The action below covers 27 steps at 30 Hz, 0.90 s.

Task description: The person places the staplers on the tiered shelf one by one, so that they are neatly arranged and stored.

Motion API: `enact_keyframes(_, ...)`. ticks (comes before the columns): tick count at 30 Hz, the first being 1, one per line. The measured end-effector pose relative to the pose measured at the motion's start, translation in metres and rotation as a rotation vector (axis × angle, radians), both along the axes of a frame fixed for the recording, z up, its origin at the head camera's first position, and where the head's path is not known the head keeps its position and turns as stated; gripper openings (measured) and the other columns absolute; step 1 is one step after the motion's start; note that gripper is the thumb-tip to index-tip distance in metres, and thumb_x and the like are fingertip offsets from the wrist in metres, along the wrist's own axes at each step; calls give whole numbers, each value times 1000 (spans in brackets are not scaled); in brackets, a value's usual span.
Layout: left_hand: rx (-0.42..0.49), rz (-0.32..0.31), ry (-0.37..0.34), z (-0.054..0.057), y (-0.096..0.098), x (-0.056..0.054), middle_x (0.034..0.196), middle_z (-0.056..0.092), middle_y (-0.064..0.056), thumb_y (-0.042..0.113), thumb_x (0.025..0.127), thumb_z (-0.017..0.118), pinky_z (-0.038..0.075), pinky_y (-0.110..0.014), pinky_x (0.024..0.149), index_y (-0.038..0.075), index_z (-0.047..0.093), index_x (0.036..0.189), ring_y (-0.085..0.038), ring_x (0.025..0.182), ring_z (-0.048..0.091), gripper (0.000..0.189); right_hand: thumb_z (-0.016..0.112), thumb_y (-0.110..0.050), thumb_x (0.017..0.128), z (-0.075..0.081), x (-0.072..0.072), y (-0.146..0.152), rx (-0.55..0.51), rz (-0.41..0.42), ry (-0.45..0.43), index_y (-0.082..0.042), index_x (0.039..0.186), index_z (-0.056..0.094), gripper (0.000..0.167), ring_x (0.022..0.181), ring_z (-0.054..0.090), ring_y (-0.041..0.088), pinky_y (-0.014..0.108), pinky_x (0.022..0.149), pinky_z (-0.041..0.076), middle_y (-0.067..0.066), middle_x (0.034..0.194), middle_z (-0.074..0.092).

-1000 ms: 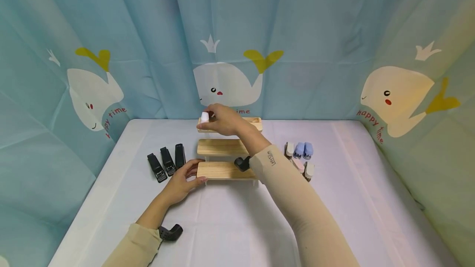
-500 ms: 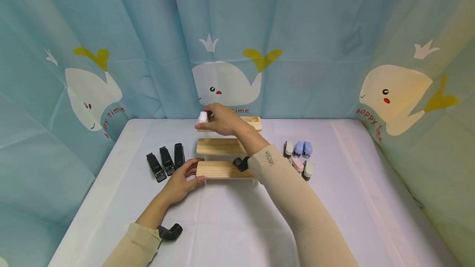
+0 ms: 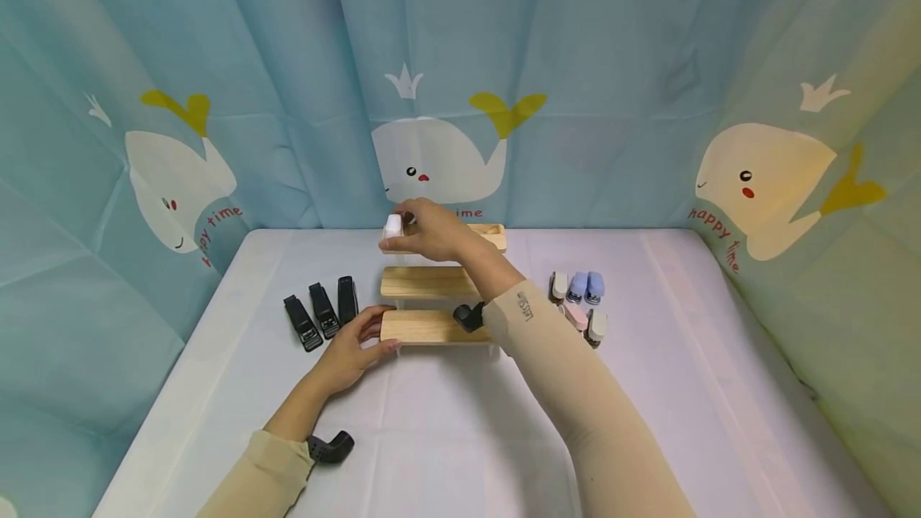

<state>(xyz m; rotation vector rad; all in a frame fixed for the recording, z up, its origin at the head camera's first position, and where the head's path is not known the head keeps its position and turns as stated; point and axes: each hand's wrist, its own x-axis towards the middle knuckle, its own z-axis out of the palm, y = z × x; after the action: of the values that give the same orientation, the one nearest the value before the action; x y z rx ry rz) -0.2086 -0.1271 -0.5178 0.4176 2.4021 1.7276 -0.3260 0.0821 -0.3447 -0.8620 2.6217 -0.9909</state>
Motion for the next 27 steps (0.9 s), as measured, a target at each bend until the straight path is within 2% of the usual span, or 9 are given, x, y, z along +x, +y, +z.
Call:
enact_keyframes(6, -6, -1, 2, 0, 0, 0, 137, 68, -2, 37, 91, 81, 45, -51, 115, 28, 53, 147, -25, 133, 62, 63, 78, -51, 91, 2, 1, 7, 37, -47, 41, -8, 153, 49, 80, 135, 55, 29, 49, 113, 47, 12, 143, 59)
enact_keyframes(14, -5, 2, 6, -1, 0, 0, 139, 67, -2, 39, 90, 82, 46, -51, 115, 29, 54, 146, -25, 133, 62, 63, 75, -56, 91, 6, 8, 18, 35, -83, 65, -15, 153, 49, 78, 139, 51, 32, 52, 115, 44, 11, 146, 55)
enact_keyframes(24, 22, -9, 26, -3, 0, -2, 140, 66, -5, 34, 91, 81, 47, -49, 114, 23, 53, 148, -25, 131, 64, 64, 73, -51, 95, 11, 17, 35, -13, -71, 84, -12, 153, 48, 75, 140, 48, 31, 51, 115, 45, 13, 148, 51)
enact_keyframes(27, 14, -6, 26, -2, -1, -2, 141, 65, -4, 35, 91, 82, 48, -48, 114, 25, 53, 147, -25, 131, 64, 64, 73, -50, 95, 13, 21, 42, -25, -77, 82, -13, 153, 47, 74, 141, 48, 30, 53, 115, 45, 11, 150, 49)
